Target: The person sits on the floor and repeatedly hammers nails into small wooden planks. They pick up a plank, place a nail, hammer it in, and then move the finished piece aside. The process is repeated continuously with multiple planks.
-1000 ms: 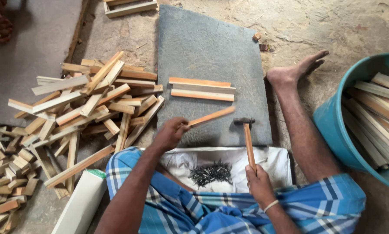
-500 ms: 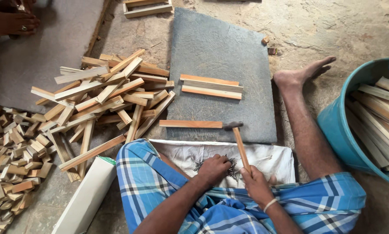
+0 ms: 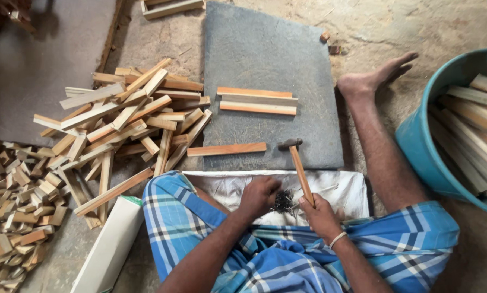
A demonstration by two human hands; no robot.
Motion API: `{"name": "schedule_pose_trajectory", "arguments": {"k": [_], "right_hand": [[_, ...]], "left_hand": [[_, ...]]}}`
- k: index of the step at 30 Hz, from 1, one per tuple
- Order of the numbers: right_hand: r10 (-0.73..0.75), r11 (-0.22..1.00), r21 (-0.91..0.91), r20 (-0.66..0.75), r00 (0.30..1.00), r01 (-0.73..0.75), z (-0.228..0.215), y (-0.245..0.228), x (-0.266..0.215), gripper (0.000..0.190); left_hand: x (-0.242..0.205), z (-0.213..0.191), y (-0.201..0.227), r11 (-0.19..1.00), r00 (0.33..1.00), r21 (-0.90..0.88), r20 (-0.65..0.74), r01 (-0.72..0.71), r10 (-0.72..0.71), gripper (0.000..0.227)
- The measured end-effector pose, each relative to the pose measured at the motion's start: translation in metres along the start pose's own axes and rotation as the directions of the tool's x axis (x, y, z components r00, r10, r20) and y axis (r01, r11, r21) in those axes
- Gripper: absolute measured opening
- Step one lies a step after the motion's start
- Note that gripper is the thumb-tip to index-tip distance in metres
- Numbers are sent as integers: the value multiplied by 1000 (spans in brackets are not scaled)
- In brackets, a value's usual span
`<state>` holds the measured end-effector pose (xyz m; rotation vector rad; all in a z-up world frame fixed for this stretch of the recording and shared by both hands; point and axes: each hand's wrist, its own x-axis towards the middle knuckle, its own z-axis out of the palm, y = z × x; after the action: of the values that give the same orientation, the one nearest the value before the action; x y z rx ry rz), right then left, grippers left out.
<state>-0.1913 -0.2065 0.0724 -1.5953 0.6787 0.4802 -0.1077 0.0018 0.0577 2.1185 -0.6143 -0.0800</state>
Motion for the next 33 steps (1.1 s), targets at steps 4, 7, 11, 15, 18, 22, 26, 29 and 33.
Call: {"name": "schedule_pose_trajectory", "arguments": {"k": [4, 7, 11, 15, 18, 22, 26, 29, 33], "right_hand": [[28, 992, 119, 88, 996, -39, 1, 2, 3, 23], [79, 990, 108, 81, 994, -88, 0, 0, 3, 25], [51, 989, 133, 108, 993, -66, 1, -5, 0, 26], [108, 982, 141, 104, 989, -123, -1, -1, 4, 27], [69, 991, 113, 65, 995, -76, 0, 1, 5, 31], [-300, 858, -468, -124, 946, 211, 5, -2, -5, 31], [-593, 681, -616, -147, 792, 395, 9, -14, -19, 36], [-632, 588, -721, -127, 765, 366, 15, -29, -21, 36], [-570, 507, -817, -80, 817, 274, 20, -41, -20, 29]], "left_hand": [[43, -11, -28, 997, 959, -72, -282, -13, -8, 14], [72, -28, -56, 972, 980, 234, -194, 16, 30, 9], [88, -40, -74, 661, 962, 720, 272, -210, 10, 13], [94, -19, -72, 921, 999, 388, 31, -30, 20, 33], [98, -6, -71, 970, 983, 159, -42, 184, -179, 30], [92, -5, -79, 986, 986, 143, -153, 82, -60, 41], [90, 2, -88, 990, 986, 116, -149, 86, -68, 43], [89, 3, -91, 990, 984, 84, -147, 110, -97, 40], [89, -3, -83, 986, 984, 112, -141, 123, -106, 37]]}}
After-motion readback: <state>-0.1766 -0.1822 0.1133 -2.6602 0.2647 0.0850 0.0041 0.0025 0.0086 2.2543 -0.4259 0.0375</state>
